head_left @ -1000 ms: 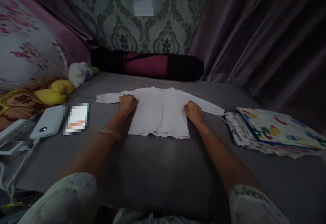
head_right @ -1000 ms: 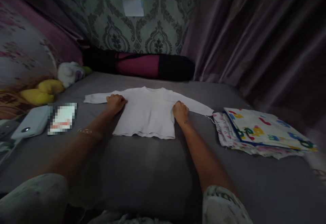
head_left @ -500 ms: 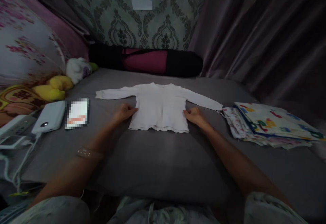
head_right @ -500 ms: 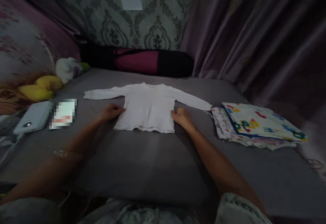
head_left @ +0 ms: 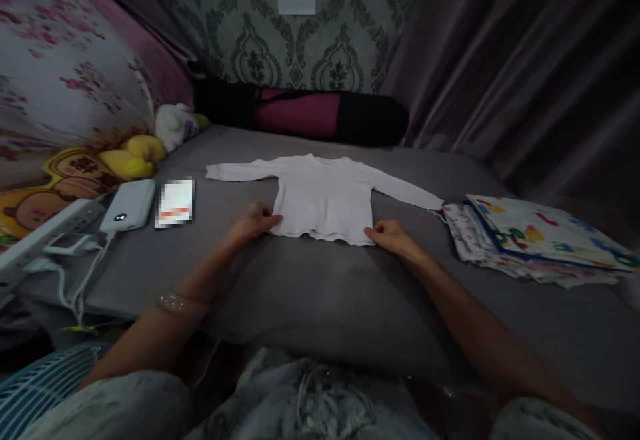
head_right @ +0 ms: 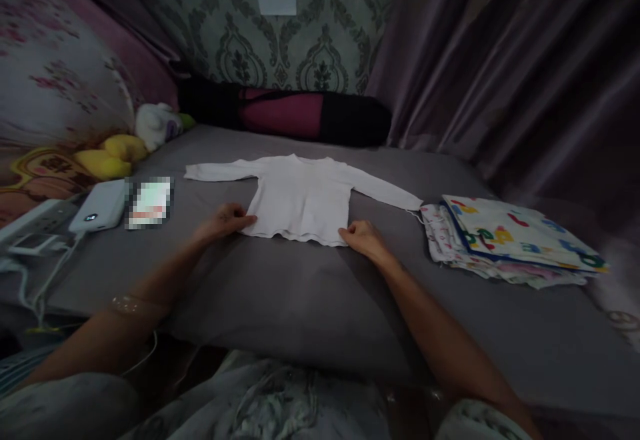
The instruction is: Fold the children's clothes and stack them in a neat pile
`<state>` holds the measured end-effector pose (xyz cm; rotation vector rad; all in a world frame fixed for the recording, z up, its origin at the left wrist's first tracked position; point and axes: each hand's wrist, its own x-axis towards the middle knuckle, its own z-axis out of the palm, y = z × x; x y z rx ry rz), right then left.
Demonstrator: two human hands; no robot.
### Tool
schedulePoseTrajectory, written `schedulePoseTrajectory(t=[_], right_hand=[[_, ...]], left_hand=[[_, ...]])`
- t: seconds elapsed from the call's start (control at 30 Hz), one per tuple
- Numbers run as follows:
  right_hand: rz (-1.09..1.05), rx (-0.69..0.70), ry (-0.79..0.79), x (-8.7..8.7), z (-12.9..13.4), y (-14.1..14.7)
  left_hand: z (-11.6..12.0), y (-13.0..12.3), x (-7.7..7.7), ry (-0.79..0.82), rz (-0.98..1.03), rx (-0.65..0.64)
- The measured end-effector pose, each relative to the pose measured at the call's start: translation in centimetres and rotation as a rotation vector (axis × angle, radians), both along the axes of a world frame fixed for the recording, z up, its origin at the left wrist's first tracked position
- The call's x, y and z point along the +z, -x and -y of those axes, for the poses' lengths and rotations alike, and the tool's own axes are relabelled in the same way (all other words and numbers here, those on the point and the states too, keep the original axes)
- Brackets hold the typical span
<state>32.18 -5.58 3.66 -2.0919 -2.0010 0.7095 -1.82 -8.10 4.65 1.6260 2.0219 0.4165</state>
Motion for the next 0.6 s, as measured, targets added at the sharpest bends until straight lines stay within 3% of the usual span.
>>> schedulePoseTrajectory(t=[0.2,0.33,0.6], right_hand=[[-0.355,-0.233,0.136,0.5,1.0,0.8],[-0.667,-0.343,0.100,0.4,1.2,0.8],[-0.695,-0.163,-0.004,-0.1,1.4,0.5]], left_hand=[[0.1,-0.1,0.1,-0.003,0.196,0.155],[0.5,-0.2,0.2,-0.019,0.302,0.097],[0.5,0.5,-0.4,-0.089,0.319,-0.148]])
